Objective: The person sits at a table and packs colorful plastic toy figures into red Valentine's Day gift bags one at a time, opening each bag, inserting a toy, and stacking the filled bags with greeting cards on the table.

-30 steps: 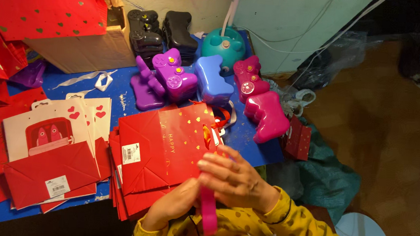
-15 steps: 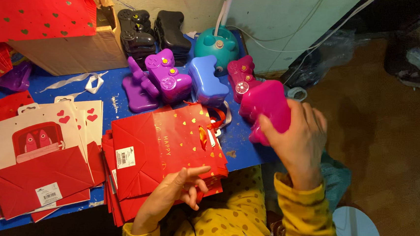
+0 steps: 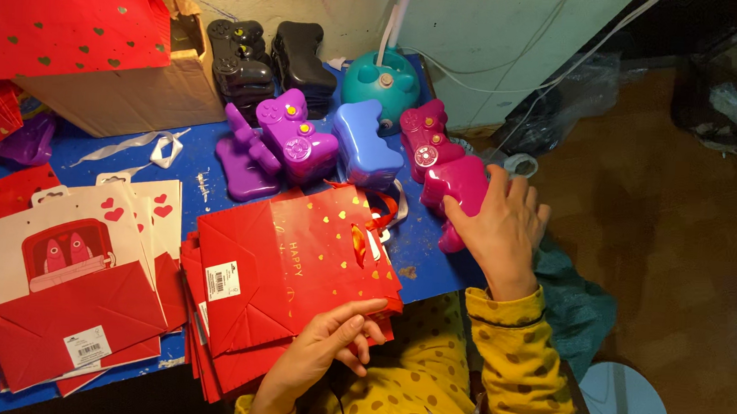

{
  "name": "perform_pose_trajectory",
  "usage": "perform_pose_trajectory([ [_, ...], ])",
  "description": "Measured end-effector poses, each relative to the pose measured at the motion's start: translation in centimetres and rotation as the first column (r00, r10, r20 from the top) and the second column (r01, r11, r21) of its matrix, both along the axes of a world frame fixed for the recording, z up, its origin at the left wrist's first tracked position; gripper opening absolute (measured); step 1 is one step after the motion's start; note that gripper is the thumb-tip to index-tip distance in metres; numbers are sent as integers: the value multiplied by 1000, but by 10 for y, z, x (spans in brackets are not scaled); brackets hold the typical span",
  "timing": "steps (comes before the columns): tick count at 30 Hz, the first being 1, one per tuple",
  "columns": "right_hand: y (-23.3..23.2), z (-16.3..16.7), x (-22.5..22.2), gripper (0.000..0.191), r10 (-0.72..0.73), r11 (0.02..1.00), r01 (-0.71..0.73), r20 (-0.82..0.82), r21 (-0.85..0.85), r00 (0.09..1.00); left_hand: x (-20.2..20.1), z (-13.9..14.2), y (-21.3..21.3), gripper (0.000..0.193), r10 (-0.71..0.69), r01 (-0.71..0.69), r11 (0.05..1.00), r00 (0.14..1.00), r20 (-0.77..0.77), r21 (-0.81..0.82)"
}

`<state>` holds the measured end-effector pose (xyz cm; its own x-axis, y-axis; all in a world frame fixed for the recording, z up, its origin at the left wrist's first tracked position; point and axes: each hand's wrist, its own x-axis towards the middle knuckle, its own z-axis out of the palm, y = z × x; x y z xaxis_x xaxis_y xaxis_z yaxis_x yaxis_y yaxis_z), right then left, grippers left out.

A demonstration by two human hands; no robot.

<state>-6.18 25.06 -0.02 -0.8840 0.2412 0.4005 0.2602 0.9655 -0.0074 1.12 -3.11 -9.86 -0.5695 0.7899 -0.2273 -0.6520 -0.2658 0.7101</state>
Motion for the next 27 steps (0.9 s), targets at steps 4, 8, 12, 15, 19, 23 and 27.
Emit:
perform_pose_trajectory([
  [4,1,-2,3,71,0,1000,0,8,-5,1000,2,1,2,55,10,-10,1000,1000,-8,-14],
  [8,-3,-3,6,74,-20,999,22,32,-46,999,3,3,-1,55,2,-2,1000,1000,-26,-10],
  [12,-8,7,8,79,-9,998,11,22,-57,1000,5,5,-2,55,3,-4,1000,1000,-19,-20],
  [15,-20,22,17,79,55,993,-61,-55,-97,997,7,6,-5,53,13,-13,1000,1000,-10,-1],
  [19,-56,47,42,73,348,894,-394,-226,-213,910,9,14,-11,47,185,-187,982,976,-118,-8],
  [23,-123,50,51,68,679,633,-697,-191,-338,709,-3,33,-35,41,503,-530,847,820,-271,-32],
  [27,-186,44,61,63,869,368,-832,-164,-414,466,-2,50,-108,40,734,-781,624,580,-354,12],
])
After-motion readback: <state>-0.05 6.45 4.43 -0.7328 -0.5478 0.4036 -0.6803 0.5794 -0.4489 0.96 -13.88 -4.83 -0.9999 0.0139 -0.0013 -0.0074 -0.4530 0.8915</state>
